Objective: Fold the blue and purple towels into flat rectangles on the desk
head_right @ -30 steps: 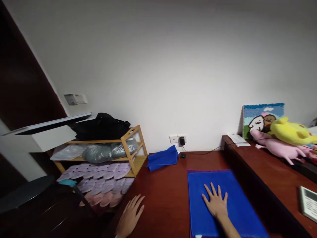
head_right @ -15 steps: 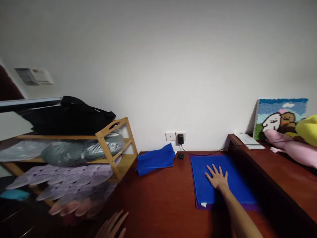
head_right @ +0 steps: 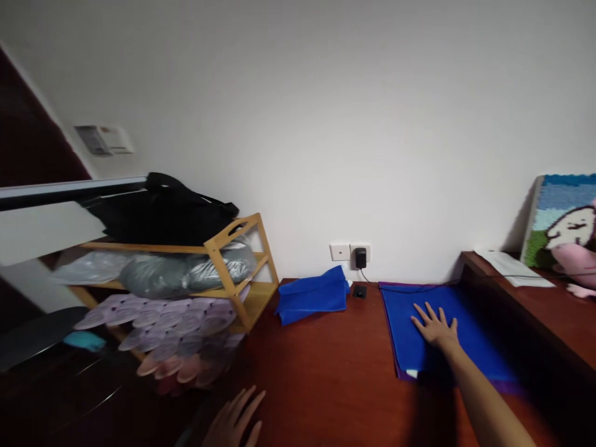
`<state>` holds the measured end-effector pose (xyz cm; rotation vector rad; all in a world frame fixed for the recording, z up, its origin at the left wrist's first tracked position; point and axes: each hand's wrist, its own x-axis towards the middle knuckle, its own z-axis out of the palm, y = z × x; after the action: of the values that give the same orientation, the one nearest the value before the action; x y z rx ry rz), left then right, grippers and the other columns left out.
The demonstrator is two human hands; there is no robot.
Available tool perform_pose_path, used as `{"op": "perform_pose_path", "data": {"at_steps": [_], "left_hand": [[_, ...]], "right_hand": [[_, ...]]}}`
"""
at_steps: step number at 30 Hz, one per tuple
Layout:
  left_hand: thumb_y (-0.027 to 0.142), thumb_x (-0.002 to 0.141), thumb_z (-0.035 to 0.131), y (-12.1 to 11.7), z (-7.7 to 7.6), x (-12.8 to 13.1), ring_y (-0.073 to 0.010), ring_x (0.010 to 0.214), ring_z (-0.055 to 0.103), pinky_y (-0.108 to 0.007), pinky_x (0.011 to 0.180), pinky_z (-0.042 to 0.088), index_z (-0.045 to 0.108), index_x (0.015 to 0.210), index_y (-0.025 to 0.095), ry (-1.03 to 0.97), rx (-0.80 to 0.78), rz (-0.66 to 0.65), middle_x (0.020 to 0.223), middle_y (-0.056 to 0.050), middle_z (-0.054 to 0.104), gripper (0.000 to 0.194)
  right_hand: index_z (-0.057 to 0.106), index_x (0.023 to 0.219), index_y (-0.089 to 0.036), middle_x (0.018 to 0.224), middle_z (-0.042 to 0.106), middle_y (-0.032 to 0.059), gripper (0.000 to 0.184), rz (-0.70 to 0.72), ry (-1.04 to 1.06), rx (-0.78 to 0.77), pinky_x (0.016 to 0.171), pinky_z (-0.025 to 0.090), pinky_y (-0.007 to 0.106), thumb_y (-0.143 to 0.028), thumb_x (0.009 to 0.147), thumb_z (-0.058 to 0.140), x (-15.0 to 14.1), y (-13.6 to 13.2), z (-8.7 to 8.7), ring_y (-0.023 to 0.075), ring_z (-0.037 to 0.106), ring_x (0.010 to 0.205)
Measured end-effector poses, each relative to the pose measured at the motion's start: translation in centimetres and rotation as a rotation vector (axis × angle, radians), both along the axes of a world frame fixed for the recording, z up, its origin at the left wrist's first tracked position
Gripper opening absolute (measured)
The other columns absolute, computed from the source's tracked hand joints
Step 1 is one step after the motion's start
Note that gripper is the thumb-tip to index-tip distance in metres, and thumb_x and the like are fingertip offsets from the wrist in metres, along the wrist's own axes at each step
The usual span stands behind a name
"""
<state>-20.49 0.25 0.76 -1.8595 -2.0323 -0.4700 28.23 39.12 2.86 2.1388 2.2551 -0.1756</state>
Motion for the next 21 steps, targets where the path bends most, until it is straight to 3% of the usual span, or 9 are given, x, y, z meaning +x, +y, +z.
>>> {"op": "perform_pose_path", "data": {"at_steps": [3,6,8,10,12,14,17,21], "left_hand": [[0.034,0.097,0.052,-0.2,0.3,0.5,-0.0254,0.133,0.059,-0.046,0.108,0.054,0.056,0.145,0.039,-0.042,-0.023,-0.001,0.147,0.001,0.061,0.048],[0.034,0.098,0.051,-0.4,0.0,0.6,-0.0271,0.138,0.054,-0.048,0.113,0.049,0.054,0.147,0.041,-0.136,-0.077,0.026,0.151,0.003,0.057,0.050],[0.034,0.097,0.051,-0.5,-0.3,0.7,-0.0285,0.141,0.050,-0.049,0.118,0.044,0.053,0.147,0.042,-0.206,-0.120,0.057,0.155,0.004,0.054,0.051],[0.036,0.097,0.051,-0.6,-0.6,0.8,-0.0297,0.144,0.047,-0.051,0.121,0.040,0.053,0.148,0.042,-0.257,-0.154,0.079,0.157,0.004,0.051,0.051],[0.035,0.096,0.051,-0.7,-0.8,0.8,-0.0310,0.146,0.044,-0.053,0.122,0.037,0.053,0.148,0.042,-0.286,-0.180,0.084,0.158,0.004,0.049,0.052],[0.034,0.094,0.054,-0.8,-1.0,0.8,-0.0321,0.146,0.043,-0.055,0.123,0.035,0.053,0.148,0.041,-0.301,-0.204,0.079,0.159,0.004,0.048,0.055],[0.033,0.092,0.056,-0.8,-1.1,0.7,-0.0329,0.146,0.043,-0.056,0.124,0.034,0.052,0.149,0.040,-0.304,-0.221,0.072,0.159,0.003,0.047,0.058],[0.032,0.093,0.055,-0.9,-0.4,1.1,-0.0318,0.145,0.044,-0.055,0.123,0.034,0.053,0.148,0.039,-0.292,-0.198,0.076,0.159,0.002,0.049,0.056]], "right_hand": [[0.051,0.150,-0.027,0.161,0.043,0.0107,0.056,0.092,-0.031,0.188,0.115,0.029,0.059,-0.041,0.099,0.033,-3.4,-2.1,1.2,0.0373,0.038,0.145],[0.062,0.139,-0.019,0.148,0.056,0.0151,0.051,0.404,0.078,0.273,0.112,0.036,0.043,-0.029,0.095,0.037,-10.6,-5.3,2.5,0.0303,0.052,0.132],[0.056,0.145,-0.022,0.153,0.052,0.0115,0.055,0.588,0.176,0.219,0.116,0.032,0.040,-0.029,0.092,0.043,-16.9,-7.6,3.2,0.0285,0.046,0.138],[0.042,0.156,-0.026,0.166,0.036,0.0051,0.064,0.662,0.230,0.169,0.122,0.023,0.042,-0.030,0.092,0.043,-23.2,-9.7,3.7,0.0275,0.032,0.149],[0.031,0.161,-0.029,0.171,0.024,0.0012,0.067,0.611,0.229,0.074,0.124,0.017,0.047,-0.037,0.095,0.041,-28.4,-11.5,3.9,0.0288,0.020,0.155],[0.027,0.163,-0.025,0.171,0.022,0.0044,0.067,0.531,0.214,0.007,0.124,0.015,0.053,-0.044,0.099,0.034,-31.7,-13.2,3.8,0.0331,0.017,0.156],[0.030,0.162,-0.019,0.169,0.025,0.0087,0.065,0.487,0.198,0.035,0.124,0.014,0.057,-0.044,0.102,0.027,-33.1,-16.0,2.9,0.0359,0.019,0.155],[0.040,0.158,-0.029,0.165,0.033,0.0030,0.060,0.558,0.212,0.127,0.124,0.024,0.054,-0.044,0.100,0.033,-29.7,-21.4,0.5,0.0328,0.029,0.153]]}}
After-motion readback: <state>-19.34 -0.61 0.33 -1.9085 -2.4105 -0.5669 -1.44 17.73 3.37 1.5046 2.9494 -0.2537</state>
